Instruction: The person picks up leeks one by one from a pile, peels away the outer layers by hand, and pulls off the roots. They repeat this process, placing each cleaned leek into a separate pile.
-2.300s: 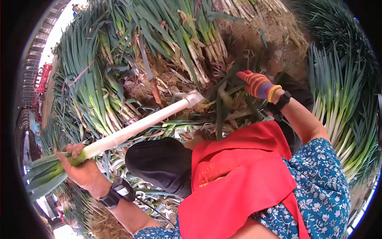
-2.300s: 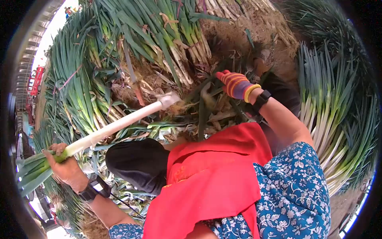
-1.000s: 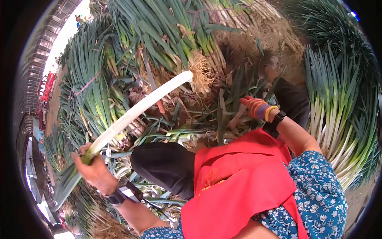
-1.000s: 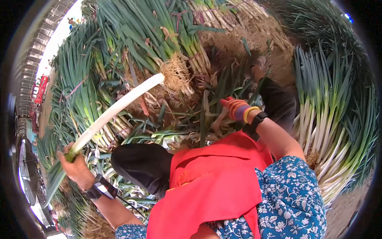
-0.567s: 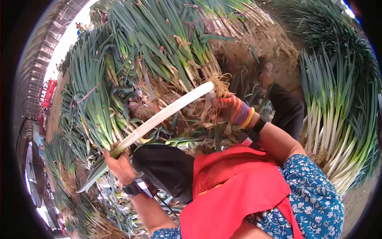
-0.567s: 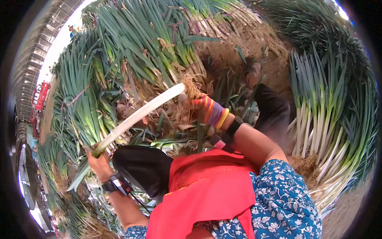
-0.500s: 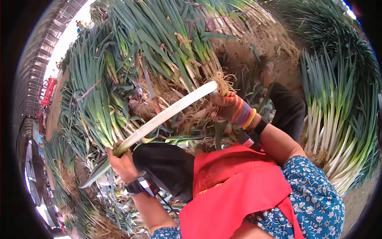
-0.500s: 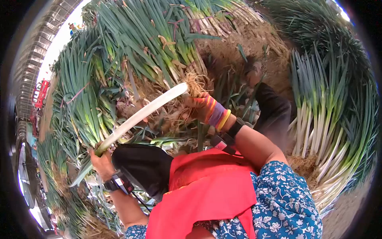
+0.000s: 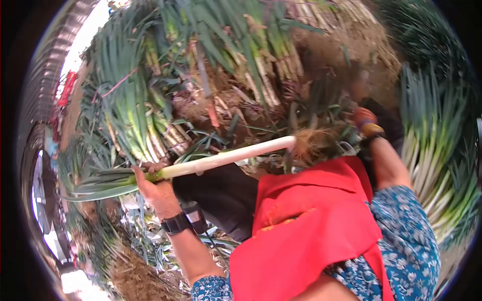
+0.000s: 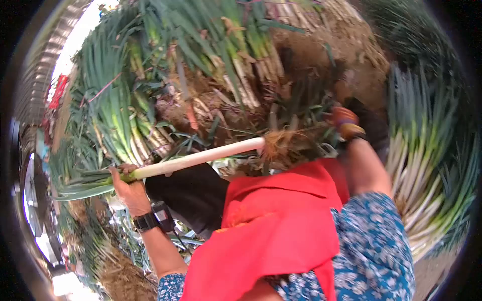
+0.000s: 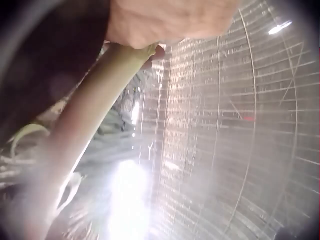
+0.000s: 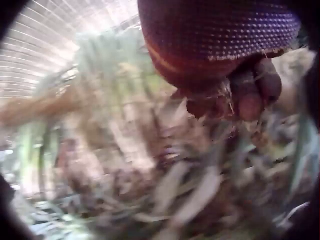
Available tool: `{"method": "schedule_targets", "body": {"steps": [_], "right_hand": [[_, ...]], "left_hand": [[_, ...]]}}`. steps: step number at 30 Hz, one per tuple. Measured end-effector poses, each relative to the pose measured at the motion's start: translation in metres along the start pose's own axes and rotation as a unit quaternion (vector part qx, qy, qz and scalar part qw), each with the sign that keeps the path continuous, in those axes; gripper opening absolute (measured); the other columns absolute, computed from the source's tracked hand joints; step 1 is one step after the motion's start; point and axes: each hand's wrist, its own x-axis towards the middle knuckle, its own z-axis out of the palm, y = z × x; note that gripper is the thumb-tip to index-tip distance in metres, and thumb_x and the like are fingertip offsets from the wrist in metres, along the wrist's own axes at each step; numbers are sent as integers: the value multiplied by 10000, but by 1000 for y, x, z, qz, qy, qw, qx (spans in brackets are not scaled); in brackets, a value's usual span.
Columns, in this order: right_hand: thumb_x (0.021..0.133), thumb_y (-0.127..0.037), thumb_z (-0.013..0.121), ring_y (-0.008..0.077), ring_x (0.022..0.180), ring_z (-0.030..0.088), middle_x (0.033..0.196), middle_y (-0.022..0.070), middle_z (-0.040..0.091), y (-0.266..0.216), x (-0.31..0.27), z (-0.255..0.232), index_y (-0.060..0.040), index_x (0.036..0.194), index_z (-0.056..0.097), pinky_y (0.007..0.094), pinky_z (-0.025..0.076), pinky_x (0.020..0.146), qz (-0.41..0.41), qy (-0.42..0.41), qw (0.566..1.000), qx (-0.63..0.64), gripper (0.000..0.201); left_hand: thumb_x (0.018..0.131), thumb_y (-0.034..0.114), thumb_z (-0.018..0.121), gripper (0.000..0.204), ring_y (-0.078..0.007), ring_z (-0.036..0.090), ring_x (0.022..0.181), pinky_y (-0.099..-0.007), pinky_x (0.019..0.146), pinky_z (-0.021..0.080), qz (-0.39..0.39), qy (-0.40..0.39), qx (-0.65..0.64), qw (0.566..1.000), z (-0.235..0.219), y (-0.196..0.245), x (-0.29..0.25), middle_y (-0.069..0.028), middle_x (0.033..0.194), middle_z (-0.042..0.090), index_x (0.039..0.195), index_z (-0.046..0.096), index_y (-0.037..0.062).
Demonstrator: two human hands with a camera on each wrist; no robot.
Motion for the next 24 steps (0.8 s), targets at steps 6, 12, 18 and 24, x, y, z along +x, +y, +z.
{"method": "schedule_targets", "body": {"steps": [6,12,18,24], "right_hand": [[772,-23,580,174,802,563,917,69,579,59,60,67,-4,1050,550,271,474,732,-203,306,926,85,281],[905,-130,391,212,907,576,1067,77,592,-79,-47,67,-51,1225,468,344,495,721,-175,-56,965,188,339],[740,-151,580,290,837,592,972,109,595,-185,-133,-27,-39,1102,520,397,492,750,-527,-21,843,-103,384],[685,-166,664,305,825,555,970,122,561,-231,-186,-136,-21,1062,532,414,444,731,-544,397,721,163,425]], "left_hand": [[805,186,687,278,-129,448,615,-296,628,444,35,-13,-98,994,8,-25,11,-38,720,468,911,457,71],[846,352,631,375,-158,472,742,-303,728,434,45,-186,-106,976,54,-28,1,-81,813,501,939,492,16],[850,441,581,470,-258,515,968,-414,933,412,5,-190,-127,974,83,-58,-22,-151,1018,535,1027,530,9],[857,471,550,506,-275,489,1127,-436,989,385,-21,-219,-117,968,103,-67,-47,-147,1167,519,1105,501,33]]}}
